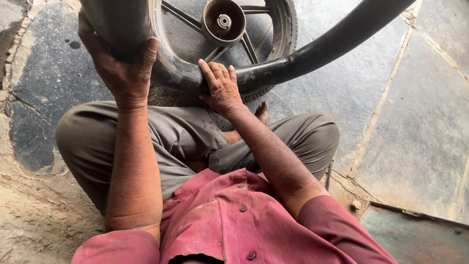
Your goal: The person sits on the floor and manipulates a motorcycle tire and inner tube, pressing the tube into the tire rim. The person then reaches into a container to retrieve a green marker and uses it to mark a specific spot on the tire.
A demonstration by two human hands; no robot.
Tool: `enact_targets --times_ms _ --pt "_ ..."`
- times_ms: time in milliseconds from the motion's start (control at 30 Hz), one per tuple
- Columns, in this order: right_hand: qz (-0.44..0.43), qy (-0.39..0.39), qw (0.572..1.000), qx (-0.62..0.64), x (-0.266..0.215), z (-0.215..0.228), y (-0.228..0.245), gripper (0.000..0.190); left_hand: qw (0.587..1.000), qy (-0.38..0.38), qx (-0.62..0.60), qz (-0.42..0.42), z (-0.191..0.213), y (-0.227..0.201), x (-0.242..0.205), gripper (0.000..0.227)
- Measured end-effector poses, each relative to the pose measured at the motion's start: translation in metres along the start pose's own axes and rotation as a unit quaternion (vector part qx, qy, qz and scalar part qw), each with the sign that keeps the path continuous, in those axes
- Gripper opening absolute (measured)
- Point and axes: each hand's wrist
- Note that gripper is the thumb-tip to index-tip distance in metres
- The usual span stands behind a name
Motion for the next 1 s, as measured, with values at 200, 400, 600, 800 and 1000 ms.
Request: enact_targets --times_ms 200,400,600,800,1000 --pt "0.010 -0.008 1.000 -0.014 -0.004 0.002 -0.003 0.115 1.000 -0.013 0.011 0.010 -0.004 0.007 0.003 0.109" --pt "0.012 -0.002 0.999 -0.036 -0.003 0.002 -0.014 0.115 1.000 0.008 0.001 0.022 -0.003 0.002 -0.003 0.114" --pt "0.016 0.007 0.998 -0.061 -0.004 0.008 -0.034 0.113 0.997 0.041 -0.021 0.057 -0.006 -0.007 -0.002 0.113" --pt "0.022 0.012 0.996 -0.090 -0.007 0.015 -0.057 0.108 0.996 0.062 -0.028 0.055 -0.008 -0.010 -0.006 0.113" --pt "0.018 0.043 0.991 -0.123 -0.007 0.017 -0.086 0.101 0.998 0.060 -0.008 0.009 -0.011 -0.007 -0.010 0.118"
Point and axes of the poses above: each hand's wrist, its own x-axis towards the middle knuckle, its own z-axis out of the back of the hand, y = z × x, and after that the axes turned 11 degrees about -y, right-handed
